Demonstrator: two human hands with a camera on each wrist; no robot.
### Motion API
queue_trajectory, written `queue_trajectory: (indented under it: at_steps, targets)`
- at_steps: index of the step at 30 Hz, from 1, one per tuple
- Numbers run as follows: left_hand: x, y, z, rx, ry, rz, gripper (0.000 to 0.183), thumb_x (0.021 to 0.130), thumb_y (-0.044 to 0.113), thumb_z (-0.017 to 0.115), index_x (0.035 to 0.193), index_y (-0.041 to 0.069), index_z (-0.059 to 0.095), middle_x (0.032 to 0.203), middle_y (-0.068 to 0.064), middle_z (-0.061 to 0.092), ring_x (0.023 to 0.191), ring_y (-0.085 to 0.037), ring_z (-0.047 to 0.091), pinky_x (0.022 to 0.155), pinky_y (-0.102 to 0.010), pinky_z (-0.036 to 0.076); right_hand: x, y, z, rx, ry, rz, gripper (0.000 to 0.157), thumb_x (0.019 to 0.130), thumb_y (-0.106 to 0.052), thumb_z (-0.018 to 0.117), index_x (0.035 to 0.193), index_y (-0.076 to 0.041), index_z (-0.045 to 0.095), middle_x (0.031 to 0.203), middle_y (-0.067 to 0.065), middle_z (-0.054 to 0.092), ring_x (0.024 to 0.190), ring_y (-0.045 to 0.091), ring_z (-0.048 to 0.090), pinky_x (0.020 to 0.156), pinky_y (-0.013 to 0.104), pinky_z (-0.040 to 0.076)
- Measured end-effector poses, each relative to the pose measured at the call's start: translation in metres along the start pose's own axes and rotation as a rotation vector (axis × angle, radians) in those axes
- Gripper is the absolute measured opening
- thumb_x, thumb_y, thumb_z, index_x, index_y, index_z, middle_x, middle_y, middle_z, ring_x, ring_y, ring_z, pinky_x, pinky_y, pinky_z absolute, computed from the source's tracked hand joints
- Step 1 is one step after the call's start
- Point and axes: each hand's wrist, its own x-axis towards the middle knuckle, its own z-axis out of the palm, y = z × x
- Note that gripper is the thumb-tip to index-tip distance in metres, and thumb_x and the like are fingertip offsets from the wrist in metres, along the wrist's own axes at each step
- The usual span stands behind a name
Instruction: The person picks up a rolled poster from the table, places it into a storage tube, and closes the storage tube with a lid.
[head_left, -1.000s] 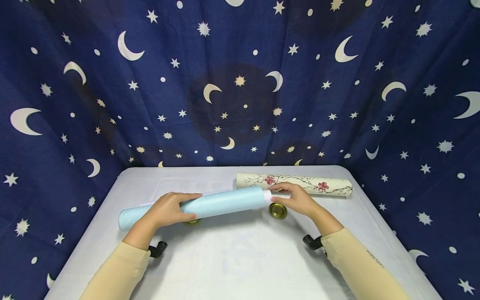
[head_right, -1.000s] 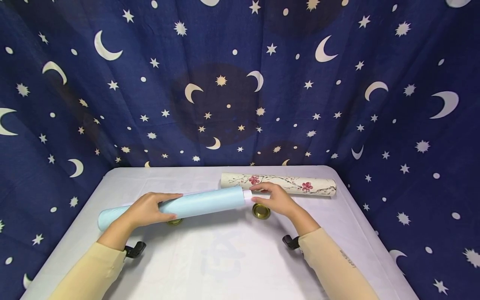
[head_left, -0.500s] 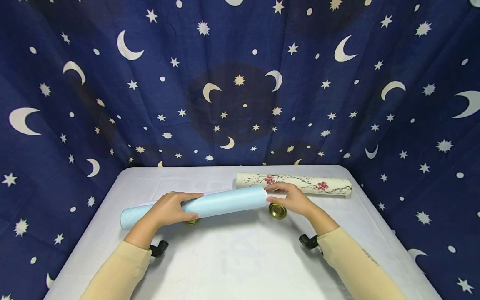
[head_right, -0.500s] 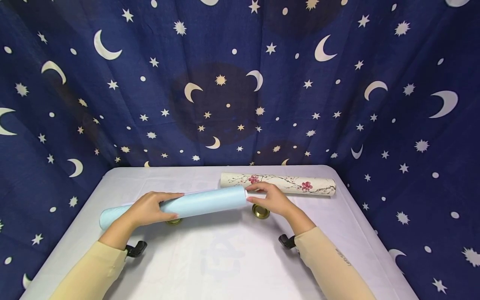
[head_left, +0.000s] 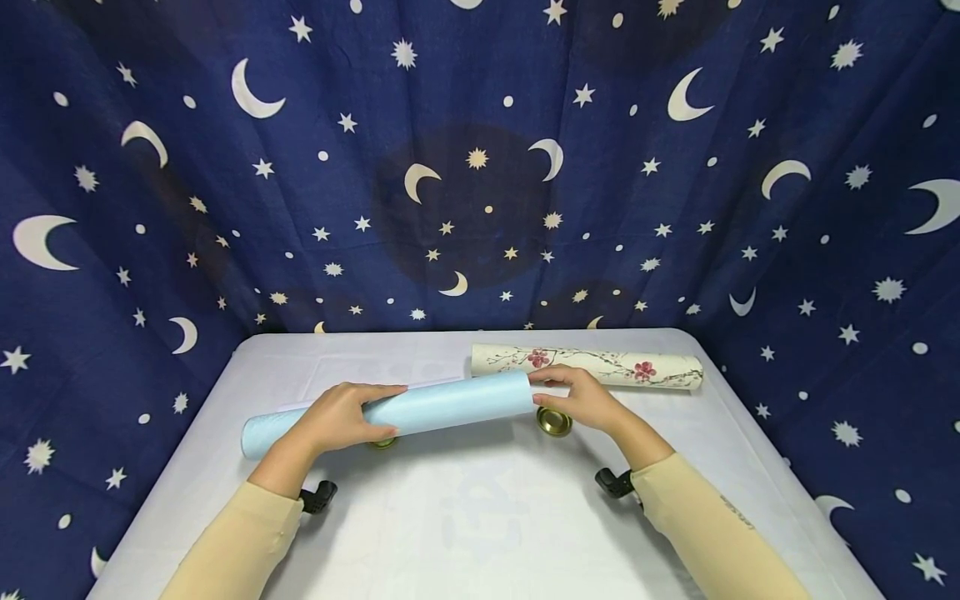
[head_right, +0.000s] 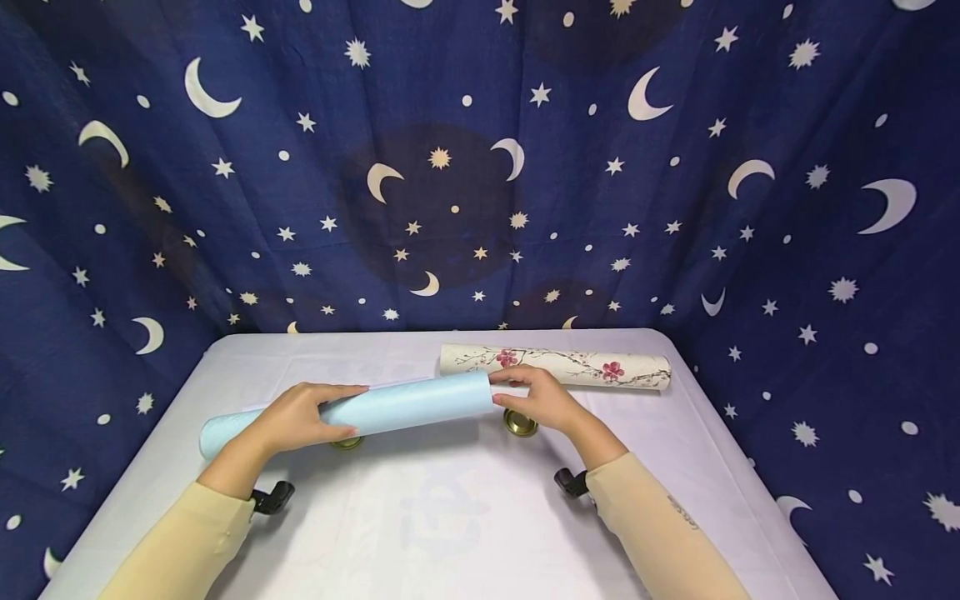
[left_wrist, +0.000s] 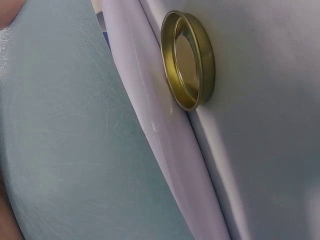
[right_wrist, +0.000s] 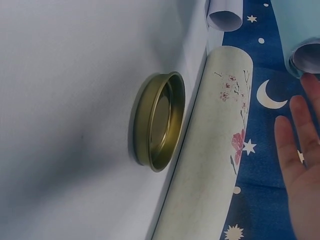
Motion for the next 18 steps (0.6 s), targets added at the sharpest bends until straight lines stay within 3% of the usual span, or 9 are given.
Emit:
queue_trajectory:
  at_steps: [7,13,18]
  targets:
    - [-0.001,-0.003,0.002,0.000,0.001,-0.021,0.066,0.073,0.051,0.086,0.135,0.039,0.064,0.121,0.006,0.070,0.099,-0.012,0.063,0.085,-0.044,0.051,-0.002,-0.004,-0.004,0.020,-0.004,-0.009,0.037,0.091,-0.009,0.074,0.126,0.000,0.067,0.126,0.019,0.066,0.114,0.044,0.060,0.099,0.057,0.046]
    - [-0.003,-0.005,0.002,-0.001,0.000,-0.031,0.067,0.073,0.051,0.086,0.135,0.038,0.063,0.122,0.006,0.070,0.100,-0.013,0.063,0.086,-0.044,0.051,-0.006,0.006,-0.011,-0.021,-0.015,-0.043,0.037,0.092,-0.020,0.075,0.126,-0.008,0.068,0.125,0.010,0.068,0.116,0.032,0.062,0.098,0.049,0.049]
    - [-0.004,-0.006,0.001,0.003,0.000,-0.026,0.067,0.073,0.050,0.086,0.135,0.037,0.063,0.123,0.005,0.069,0.103,-0.014,0.064,0.088,-0.045,0.051,-0.011,0.015,-0.016,-0.042,-0.030,-0.055,0.038,0.092,-0.019,0.074,0.126,-0.004,0.067,0.126,0.011,0.067,0.113,0.036,0.062,0.096,0.051,0.050]
